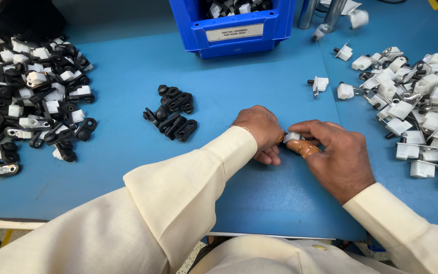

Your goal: The person sits at a factory workbench assembling small plastic and metal components. They pick a black plastic bracket and a white plastic piece, press and fit the parts together by hand, and place the finished assembly on the table, repeating the cycle with new parts.

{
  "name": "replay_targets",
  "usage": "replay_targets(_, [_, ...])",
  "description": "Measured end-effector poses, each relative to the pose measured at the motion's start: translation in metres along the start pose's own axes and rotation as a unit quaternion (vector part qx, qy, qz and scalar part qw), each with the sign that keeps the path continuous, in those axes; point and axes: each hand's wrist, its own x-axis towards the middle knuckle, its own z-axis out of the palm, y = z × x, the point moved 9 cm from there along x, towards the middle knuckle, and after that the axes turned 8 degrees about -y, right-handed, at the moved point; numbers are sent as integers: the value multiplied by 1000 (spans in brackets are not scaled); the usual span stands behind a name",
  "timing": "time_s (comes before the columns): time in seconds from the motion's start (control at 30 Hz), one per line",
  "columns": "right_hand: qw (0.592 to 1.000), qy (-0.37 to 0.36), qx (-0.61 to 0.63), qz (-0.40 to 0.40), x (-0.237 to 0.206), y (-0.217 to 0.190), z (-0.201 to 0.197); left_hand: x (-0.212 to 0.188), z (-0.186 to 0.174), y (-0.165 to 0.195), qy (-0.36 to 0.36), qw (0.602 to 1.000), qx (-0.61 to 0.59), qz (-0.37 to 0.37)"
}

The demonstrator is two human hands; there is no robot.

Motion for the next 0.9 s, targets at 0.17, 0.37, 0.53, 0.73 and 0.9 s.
replay_targets(0.17, [998,-60,-29,1,15,-2,1,-4,-3,14,54,978,203,8])
replay_targets(0.37, [986,-85,23,140,22,15,1,-17,2,18,143,954,259,55])
replay_targets(0.53, [989,-86,23,115,28,18,-2,-19,12,-12,105,987,-78,95])
replay_targets(0.73, [968,-112,159,160,29,43,13,-14,23,-28,106,977,-164,87])
replay_targets(0.9, [937,-140,245,207,31,56,23,-4,22,-23,72,980,-164,90])
